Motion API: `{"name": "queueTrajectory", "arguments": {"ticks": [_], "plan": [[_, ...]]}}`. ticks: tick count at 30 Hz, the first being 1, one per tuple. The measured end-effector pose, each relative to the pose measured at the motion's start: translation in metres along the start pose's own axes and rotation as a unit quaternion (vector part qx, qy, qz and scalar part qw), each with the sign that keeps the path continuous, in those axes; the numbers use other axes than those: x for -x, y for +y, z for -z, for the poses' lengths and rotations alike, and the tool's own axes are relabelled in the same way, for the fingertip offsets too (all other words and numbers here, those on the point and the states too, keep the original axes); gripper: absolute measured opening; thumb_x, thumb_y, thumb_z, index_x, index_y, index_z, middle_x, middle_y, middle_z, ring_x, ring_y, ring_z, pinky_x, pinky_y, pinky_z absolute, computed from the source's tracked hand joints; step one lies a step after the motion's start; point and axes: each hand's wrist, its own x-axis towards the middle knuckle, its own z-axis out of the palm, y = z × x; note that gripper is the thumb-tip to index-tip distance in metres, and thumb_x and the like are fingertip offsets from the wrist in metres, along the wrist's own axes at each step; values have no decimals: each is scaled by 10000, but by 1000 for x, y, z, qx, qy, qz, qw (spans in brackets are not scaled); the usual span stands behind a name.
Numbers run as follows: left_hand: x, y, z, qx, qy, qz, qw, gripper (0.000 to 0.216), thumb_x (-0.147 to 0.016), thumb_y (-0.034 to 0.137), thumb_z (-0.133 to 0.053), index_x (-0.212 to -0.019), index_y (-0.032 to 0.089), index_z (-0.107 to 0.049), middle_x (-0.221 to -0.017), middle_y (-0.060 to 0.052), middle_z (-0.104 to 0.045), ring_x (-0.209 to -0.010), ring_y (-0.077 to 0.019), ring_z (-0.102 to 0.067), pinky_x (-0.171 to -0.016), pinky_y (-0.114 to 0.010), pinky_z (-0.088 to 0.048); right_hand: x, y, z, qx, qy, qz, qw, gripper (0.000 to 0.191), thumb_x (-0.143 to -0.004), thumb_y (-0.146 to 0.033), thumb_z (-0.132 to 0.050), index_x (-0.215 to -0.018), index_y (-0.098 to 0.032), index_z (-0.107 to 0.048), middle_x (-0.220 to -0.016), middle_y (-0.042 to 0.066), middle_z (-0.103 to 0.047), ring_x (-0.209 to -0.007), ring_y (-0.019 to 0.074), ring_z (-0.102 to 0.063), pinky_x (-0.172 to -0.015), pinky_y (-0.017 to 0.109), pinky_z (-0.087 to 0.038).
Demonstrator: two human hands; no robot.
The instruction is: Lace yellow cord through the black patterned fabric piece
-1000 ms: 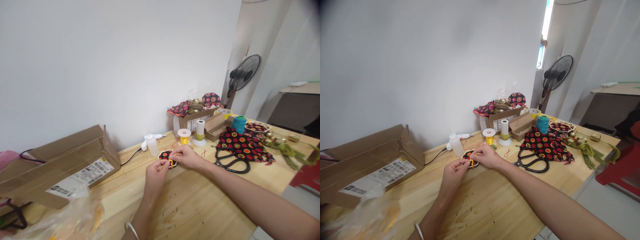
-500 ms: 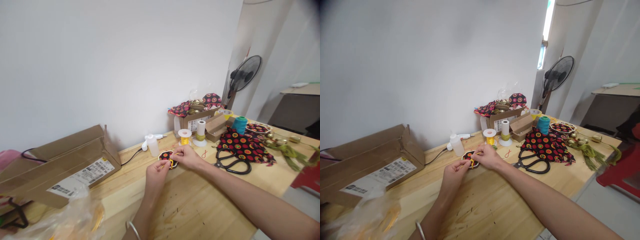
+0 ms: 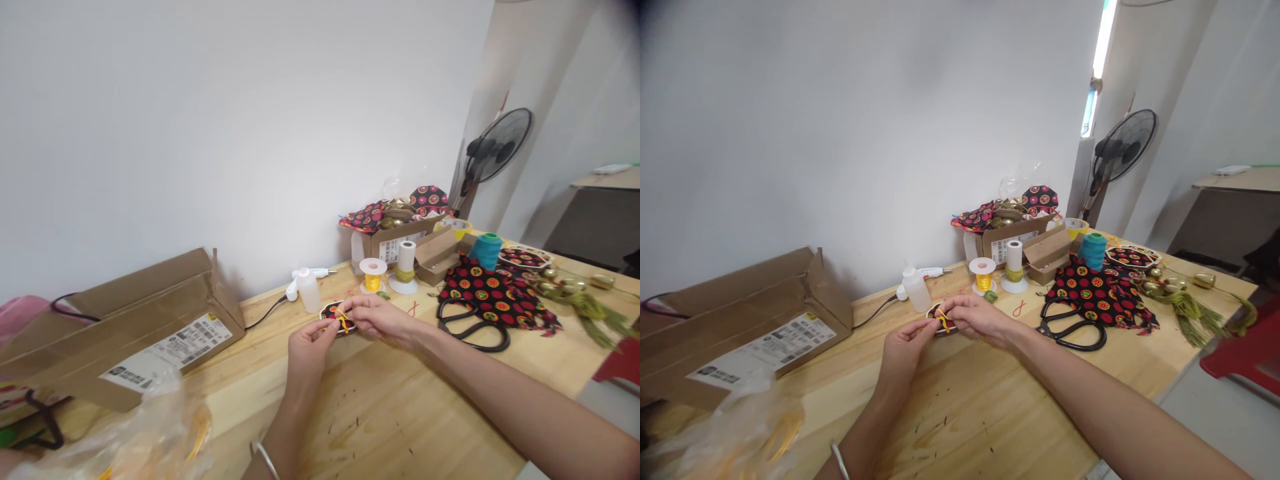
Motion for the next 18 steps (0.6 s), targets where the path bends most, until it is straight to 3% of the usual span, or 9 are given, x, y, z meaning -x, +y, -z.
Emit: {"name": "queueTrajectory", "arguments": {"ticks": [4, 8, 11, 14, 18], "plan": [[0, 1, 1, 10, -5, -2, 1000, 153, -542, 267, -666, -628, 143, -694, -488, 12, -628, -474, -113, -519, -469, -197, -383, -1, -1, -5, 43, 22, 40, 998, 117, -668, -192, -493, -761, -145, -547, -409, -99, -309, -347, 29, -195, -349, 176, -126], [3, 4, 0, 26, -19, 1, 999, 133, -565, 238, -645, -650, 146, -689, -490, 12, -628, -531, -130, -558, -522, -208, -415, -2, 4, -8, 188, 68, 88, 976, 117, -688, -173, -468, -764, -157, -557, -383, -108, -264, -354, 40, -188, -358, 172, -120], [4, 6, 0, 32, -32, 9, 999, 158, -574, 245, -637, -671, 130, -687, -361, 34, -544, -489, -140, -555, -486, -213, -412, -2, 7, -9, 308, 112, 147, 933, 124, -686, -144, -459, -749, -171, -563, -391, -102, -274, -372, 48, -227, -387, 172, -155], [4, 7, -1, 33, -38, 10, 999, 173, -579, 257, -637, -681, 127, -688, -315, 48, -497, -459, -135, -541, -469, -210, -402, 0, 6, -11, 429, 148, 204, 867, 140, -681, -135, -471, -747, -187, -584, -405, -88, -337, -390, 57, -281, -419, 180, -187], [2, 4, 0, 31, -43, 8, 999, 181, -596, 253, -624, -721, 139, -688, -266, 70, -438, -422, -126, -515, -457, -203, -382, 2, 4, -10, 503, 164, 215, 821, 136, -695, -179, -494, -768, -209, -605, -480, -43, -504, -446, 79, -406, -451, 189, -221]]}}
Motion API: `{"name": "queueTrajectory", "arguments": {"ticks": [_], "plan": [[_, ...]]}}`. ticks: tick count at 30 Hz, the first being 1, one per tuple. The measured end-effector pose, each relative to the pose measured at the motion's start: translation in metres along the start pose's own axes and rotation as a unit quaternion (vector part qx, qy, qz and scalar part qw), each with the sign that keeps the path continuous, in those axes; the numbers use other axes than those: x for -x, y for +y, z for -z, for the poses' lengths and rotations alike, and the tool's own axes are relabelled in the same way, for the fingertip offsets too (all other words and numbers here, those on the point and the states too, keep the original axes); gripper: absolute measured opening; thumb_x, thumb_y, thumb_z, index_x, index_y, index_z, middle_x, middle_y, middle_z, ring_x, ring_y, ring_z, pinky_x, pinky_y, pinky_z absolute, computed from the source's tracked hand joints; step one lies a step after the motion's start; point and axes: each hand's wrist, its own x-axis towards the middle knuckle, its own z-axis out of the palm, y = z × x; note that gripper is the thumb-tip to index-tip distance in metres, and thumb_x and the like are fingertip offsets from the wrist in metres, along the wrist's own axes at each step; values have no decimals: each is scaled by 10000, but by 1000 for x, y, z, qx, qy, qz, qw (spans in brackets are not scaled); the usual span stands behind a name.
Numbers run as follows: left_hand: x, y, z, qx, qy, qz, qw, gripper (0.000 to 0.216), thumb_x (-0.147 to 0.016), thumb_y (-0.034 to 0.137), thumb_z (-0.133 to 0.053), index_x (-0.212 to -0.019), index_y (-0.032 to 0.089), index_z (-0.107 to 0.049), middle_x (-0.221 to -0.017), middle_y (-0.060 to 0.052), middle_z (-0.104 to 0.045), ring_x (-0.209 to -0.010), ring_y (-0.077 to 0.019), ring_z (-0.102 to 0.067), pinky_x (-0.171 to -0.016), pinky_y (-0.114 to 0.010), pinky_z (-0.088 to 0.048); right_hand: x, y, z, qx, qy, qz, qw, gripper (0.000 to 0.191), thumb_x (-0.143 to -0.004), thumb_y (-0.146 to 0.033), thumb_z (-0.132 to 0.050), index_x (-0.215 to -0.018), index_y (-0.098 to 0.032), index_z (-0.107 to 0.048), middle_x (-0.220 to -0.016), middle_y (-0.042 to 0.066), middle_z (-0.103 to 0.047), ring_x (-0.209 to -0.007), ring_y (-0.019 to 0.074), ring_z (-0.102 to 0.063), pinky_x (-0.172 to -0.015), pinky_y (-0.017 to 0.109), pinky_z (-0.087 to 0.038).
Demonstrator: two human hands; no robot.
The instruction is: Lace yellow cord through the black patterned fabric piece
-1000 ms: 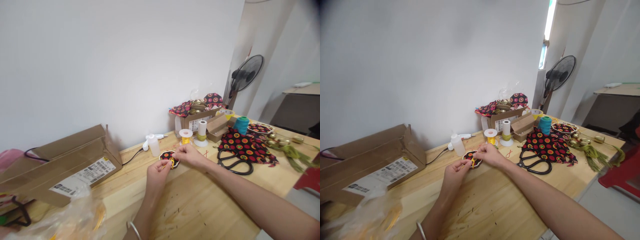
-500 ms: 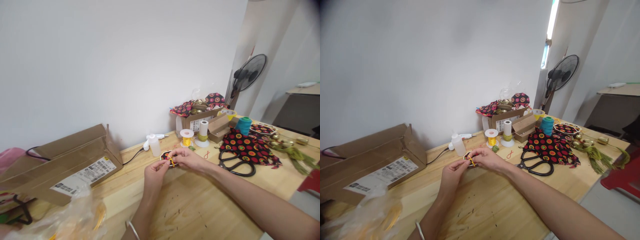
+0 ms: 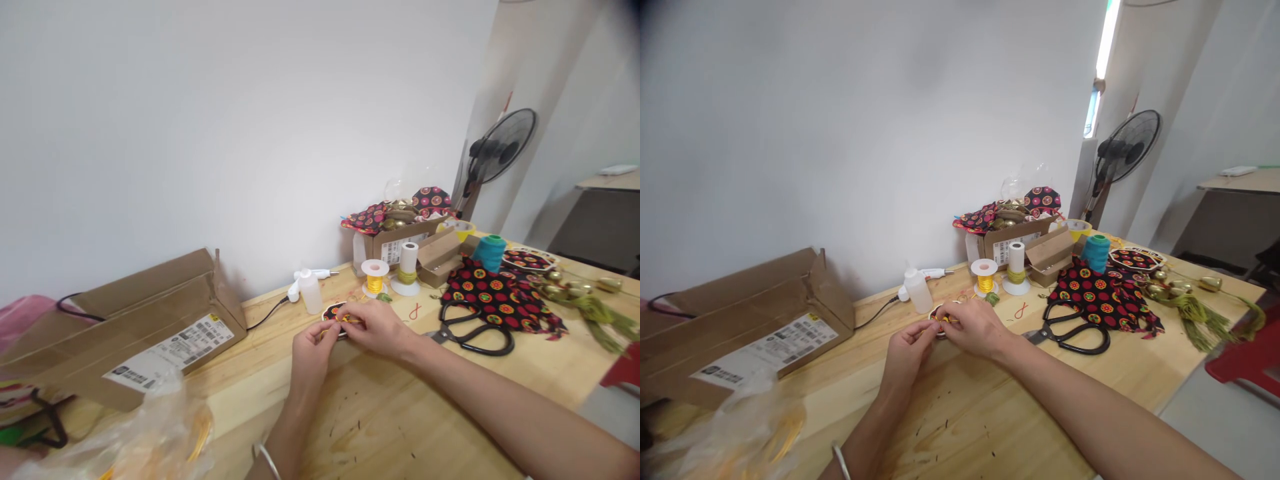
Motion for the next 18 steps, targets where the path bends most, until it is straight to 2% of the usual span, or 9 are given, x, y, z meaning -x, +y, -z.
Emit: {"name": "queueTrajectory", "arguments": {"ticks": [4, 8, 14, 18], "plan": [[0, -2, 1, -4, -4, 3, 1000, 205, -612, 269, -611, -749, 135, -682, -269, 83, -414, -340, -89, -434, -397, -184, -323, 0, 0, 1, 29, 1, 9, 1000, 137, -692, -182, -502, -763, -223, -613, -555, -21, -577, -499, 96, -459, -471, 194, -237], [1, 1, 1, -11, -8, 8, 1000, 211, -612, 295, -614, -721, 125, -679, -287, 89, -395, -301, -56, -341, -359, -171, -250, 0, -1, 2, 20, 7, 10, 1000, 132, -675, -175, -507, -740, -210, -616, -492, -35, -520, -446, 80, -401, -453, 193, -219], [2, 2, 1, -28, -22, 7, 999, 221, -622, 309, -612, -702, 113, -676, -306, 86, -368, -306, -44, -281, -346, -169, -199, 0, 2, 0, -48, -12, -13, 999, 119, -668, -161, -510, -699, -199, -619, -418, -72, -391, -407, 56, -335, -429, 174, -209], [3, 1, 1, -43, -45, -7, 998, 232, -670, 313, -561, -726, 113, -665, -329, 88, -359, -311, -47, -269, -344, -167, -181, -1, 6, 0, -58, -17, -25, 998, 117, -663, -182, -528, -716, -197, -631, -429, -67, -426, -418, 56, -354, -431, 170, -219]]}}
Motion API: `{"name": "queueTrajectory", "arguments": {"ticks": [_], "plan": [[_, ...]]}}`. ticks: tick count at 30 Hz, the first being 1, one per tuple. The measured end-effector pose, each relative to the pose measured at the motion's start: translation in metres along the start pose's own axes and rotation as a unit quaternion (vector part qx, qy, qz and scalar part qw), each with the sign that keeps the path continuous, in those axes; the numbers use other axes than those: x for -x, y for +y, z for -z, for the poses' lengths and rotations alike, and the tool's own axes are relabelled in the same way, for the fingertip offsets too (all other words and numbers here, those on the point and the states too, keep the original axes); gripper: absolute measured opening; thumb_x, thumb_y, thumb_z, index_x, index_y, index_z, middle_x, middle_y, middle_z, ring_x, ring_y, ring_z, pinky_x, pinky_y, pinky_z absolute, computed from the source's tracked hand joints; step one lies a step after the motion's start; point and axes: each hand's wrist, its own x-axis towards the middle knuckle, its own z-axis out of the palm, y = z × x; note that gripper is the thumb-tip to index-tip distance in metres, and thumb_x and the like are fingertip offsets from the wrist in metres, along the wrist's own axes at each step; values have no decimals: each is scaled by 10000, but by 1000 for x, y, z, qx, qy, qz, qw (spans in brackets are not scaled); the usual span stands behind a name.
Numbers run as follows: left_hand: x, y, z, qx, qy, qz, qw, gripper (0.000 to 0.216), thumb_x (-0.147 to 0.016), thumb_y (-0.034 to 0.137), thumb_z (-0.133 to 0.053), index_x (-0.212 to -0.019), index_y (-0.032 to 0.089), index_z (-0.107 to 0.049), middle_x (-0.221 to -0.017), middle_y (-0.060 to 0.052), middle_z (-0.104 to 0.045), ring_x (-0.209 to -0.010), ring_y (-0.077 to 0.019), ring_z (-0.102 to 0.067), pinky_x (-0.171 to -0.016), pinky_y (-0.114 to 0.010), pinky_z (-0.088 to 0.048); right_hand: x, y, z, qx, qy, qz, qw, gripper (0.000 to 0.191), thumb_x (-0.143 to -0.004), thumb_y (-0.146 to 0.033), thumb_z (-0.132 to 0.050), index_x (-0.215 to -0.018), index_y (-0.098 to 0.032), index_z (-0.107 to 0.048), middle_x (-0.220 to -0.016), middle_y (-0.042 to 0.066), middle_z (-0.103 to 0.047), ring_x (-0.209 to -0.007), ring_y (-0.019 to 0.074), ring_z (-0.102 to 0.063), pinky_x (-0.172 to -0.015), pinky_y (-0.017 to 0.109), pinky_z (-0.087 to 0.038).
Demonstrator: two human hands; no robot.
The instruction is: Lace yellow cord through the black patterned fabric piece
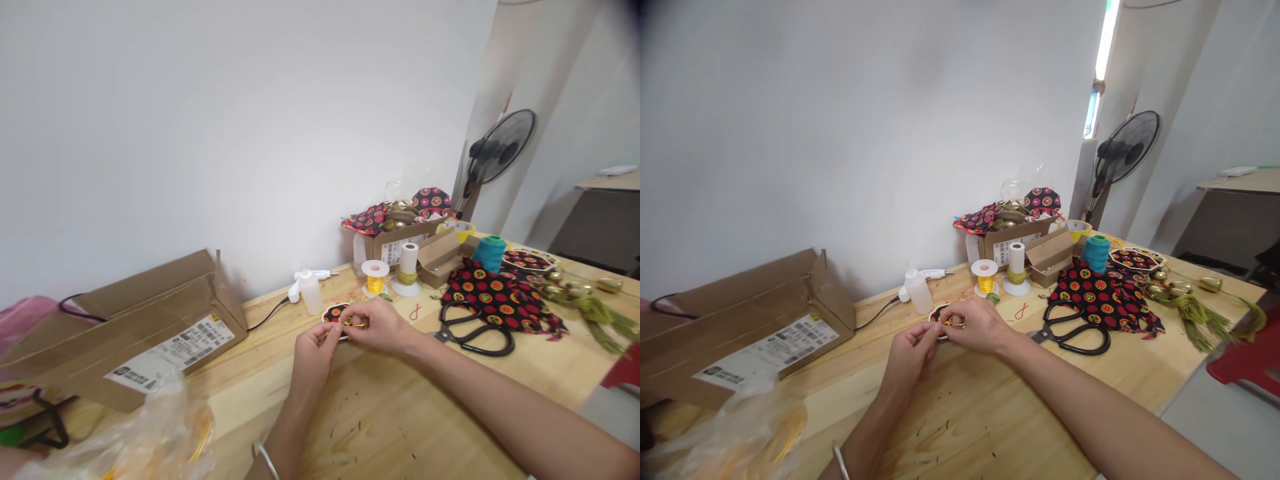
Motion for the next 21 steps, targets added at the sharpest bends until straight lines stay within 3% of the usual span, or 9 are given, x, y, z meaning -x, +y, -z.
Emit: {"name": "queueTrajectory", "arguments": {"ticks": [8, 13, 16, 21], "plan": [[4, 2, -2, -51, -7, -39, 998, 184, -717, 288, -502, -678, 154, -621, -357, 88, -375, -358, -77, -370, -436, -175, -307, -1, 2, 3, 48, 7, 35, 998, 85, -668, -216, -560, -712, -223, -632, -522, -43, -533, -470, 70, -401, -451, 180, -225], [2, 1, -2, -58, -4, -65, 996, 174, -722, 279, -490, -664, 157, -598, -481, 43, -499, -479, -110, -475, -472, -181, -337, -1, 4, 5, 86, -3, 89, 992, 95, -719, -217, -522, -670, -199, -602, -586, -21, -561, -533, 85, -447, -480, 189, -251], [1, 1, -2, -30, -8, -57, 998, 155, -711, 265, -503, -666, 150, -596, -531, 31, -523, -481, -102, -465, -452, -175, -323, 0, 5, 5, 105, -8, 98, 990, 84, -726, -207, -508, -686, -196, -582, -632, -16, -578, -566, 92, -471, -496, 194, -261], [-1, -1, 0, -13, -10, -37, 999, 174, -706, 259, -514, -596, 141, -580, -434, 64, -436, -410, -70, -388, -413, -160, -282, 0, 7, 3, 101, -2, 101, 990, 42, -704, -197, -531, -715, -195, -572, -628, -21, -556, -574, 91, -459, -504, 190, -271]]}}
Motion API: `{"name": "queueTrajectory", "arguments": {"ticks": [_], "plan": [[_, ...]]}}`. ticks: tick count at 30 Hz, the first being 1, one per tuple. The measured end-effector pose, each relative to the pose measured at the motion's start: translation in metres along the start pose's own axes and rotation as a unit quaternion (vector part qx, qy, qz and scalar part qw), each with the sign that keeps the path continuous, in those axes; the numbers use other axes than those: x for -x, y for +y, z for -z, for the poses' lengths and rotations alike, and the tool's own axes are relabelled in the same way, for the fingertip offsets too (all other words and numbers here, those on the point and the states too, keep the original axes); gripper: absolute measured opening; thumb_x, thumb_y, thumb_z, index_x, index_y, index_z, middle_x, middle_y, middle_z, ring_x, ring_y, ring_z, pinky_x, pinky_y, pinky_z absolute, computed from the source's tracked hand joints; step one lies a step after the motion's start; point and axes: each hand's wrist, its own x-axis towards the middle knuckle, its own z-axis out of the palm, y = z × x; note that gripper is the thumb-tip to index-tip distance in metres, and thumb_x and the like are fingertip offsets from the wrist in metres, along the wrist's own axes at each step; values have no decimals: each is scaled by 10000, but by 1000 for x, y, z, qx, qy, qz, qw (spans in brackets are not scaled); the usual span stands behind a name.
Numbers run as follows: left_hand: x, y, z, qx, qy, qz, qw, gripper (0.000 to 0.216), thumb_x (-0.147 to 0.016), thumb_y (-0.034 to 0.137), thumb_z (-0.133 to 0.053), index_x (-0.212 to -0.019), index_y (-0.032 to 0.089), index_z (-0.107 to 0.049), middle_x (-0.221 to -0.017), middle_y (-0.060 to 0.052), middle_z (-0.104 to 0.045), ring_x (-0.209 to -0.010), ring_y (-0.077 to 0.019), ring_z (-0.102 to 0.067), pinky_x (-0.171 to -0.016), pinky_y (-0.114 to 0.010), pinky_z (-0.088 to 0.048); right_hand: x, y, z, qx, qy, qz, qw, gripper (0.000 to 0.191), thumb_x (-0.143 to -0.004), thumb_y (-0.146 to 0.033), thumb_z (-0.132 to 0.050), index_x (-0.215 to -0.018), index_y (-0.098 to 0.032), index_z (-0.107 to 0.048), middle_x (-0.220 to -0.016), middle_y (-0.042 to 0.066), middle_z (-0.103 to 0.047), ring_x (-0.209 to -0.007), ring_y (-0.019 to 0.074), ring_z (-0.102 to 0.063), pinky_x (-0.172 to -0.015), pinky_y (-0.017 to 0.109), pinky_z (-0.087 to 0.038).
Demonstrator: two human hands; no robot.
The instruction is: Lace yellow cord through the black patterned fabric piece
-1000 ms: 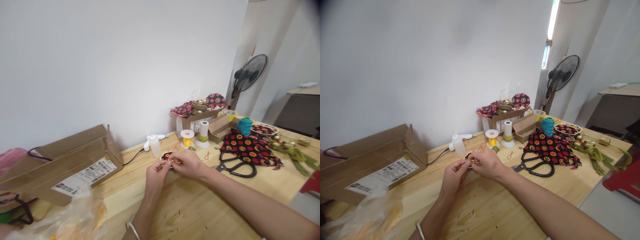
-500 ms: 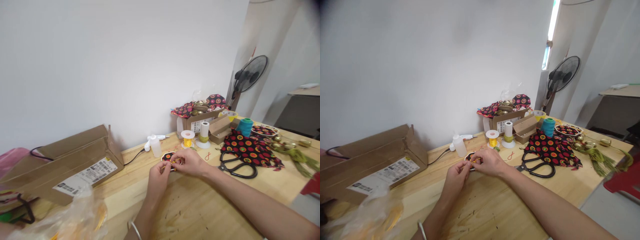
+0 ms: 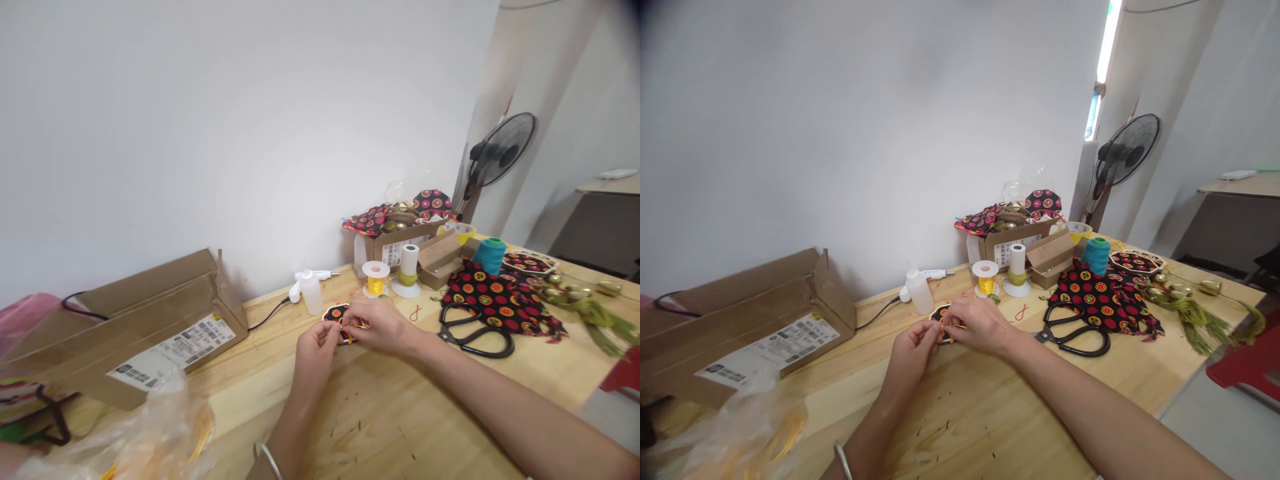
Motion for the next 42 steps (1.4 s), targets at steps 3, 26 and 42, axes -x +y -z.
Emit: {"name": "queueTrajectory", "arguments": {"ticks": [3, 26, 42], "plan": [[-1, -2, 2, 6, -5, 9, 1000, 199, -708, 270, -512, -569, 138, -564, -408, 75, -407, -379, -56, -344, -393, -153, -258, -1, 1, 0, -26, 1, -8, 1000, 70, -670, -198, -573, -738, -192, -562, -620, -33, -535, -562, 83, -440, -493, 176, -273], [-5, -7, 0, 59, 62, 3, 996, 66, -596, 193, -610, -634, 140, -602, -607, 0, -635, -599, -129, -576, -587, -208, -433, 0, 2, -1, -18, 14, 44, 999, 61, -720, -205, -531, -692, -188, -581, -677, 10, -548, -659, 116, -484, -553, 194, -322], [-2, -1, 0, 87, 86, 33, 992, 70, -555, 157, -639, -619, 139, -617, -596, 4, -663, -578, -120, -595, -570, -197, -448, 0, -5, 1, 58, 1, 29, 998, 62, -728, -193, -497, -709, -196, -556, -702, 7, -557, -638, 108, -491, -521, 194, -288]]}}
